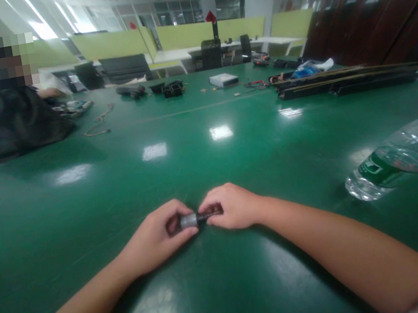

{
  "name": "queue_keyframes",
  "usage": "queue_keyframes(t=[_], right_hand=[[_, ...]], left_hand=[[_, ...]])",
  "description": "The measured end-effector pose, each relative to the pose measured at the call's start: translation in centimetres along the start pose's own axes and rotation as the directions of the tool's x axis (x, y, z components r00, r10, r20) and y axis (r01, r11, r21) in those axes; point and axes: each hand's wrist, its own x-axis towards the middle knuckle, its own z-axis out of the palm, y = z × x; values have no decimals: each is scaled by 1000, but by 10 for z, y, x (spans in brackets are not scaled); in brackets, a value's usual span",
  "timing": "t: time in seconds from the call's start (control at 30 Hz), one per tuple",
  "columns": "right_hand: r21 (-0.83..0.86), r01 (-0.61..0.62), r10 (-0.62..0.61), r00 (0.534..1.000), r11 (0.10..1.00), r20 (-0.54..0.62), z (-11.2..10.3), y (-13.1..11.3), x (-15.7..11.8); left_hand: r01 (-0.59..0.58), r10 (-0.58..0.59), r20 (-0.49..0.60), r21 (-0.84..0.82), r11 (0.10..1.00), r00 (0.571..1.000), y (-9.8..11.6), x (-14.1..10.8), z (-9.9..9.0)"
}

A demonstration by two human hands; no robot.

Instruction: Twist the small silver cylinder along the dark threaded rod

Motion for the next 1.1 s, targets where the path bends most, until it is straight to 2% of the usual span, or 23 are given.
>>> queue_keyframes(t=[1.1], right_hand=[[-79,46,-49,998,996,-36,2,0,1]], left_hand=[[0,-1,36,16,1000,999,3,1,-3]])
